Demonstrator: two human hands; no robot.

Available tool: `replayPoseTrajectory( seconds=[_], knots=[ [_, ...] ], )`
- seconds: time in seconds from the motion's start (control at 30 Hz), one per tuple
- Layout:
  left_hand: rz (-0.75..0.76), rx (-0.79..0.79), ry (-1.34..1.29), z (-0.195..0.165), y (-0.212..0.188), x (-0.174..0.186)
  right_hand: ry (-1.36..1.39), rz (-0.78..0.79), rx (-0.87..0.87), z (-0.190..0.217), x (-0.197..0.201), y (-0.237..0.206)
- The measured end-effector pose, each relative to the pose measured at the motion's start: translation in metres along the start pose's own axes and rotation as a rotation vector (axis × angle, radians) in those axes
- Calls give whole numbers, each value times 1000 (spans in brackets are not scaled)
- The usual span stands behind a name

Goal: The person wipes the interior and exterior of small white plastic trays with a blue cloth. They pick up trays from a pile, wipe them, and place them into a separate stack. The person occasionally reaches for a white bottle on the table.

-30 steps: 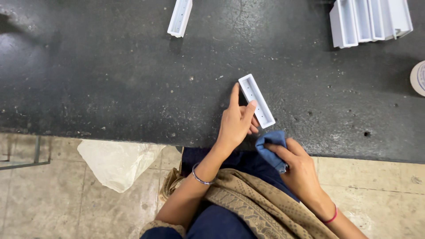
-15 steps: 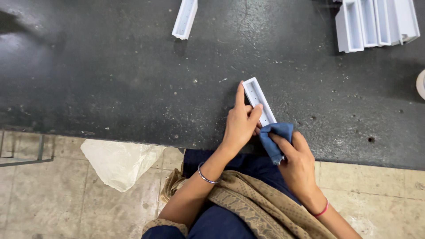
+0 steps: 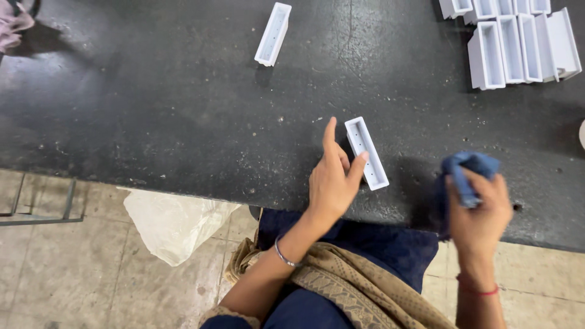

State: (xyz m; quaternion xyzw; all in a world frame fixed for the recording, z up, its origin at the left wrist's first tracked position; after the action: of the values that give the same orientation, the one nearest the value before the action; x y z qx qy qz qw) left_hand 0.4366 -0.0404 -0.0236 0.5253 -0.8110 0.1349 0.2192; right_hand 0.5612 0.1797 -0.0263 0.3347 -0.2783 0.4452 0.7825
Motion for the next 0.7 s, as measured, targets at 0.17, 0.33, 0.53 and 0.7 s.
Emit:
replayPoseTrajectory(
  seconds=[0.17, 0.33, 0.53, 0.7],
  knots=[
    [-9, -302, 313, -26, -31, -26, 148, -108, -44, -24, 10, -6],
    [11, -311, 541, -17, -15, -44, 80, -112, -67, -42, -1, -11],
    [6, -356, 871, 43, 75, 22, 77, -176, 48, -72, -22, -19],
    [80, -450, 927, 75, 134, 87, 52, -193, 103, -91, -34, -20]
  ],
)
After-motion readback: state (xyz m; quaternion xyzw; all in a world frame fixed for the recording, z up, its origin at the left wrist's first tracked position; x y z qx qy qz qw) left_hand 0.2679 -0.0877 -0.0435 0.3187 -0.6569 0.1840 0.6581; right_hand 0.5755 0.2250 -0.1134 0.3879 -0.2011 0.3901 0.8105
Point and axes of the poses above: each hand's wrist, its own y-axis towards the middle knuckle, its own x-axis out of the back of the hand, z = x × y, the point moved 2 cm from there along y, towards the middle knuckle, and after that the axes turned 11 degrees about z, right-handed, at the moved point
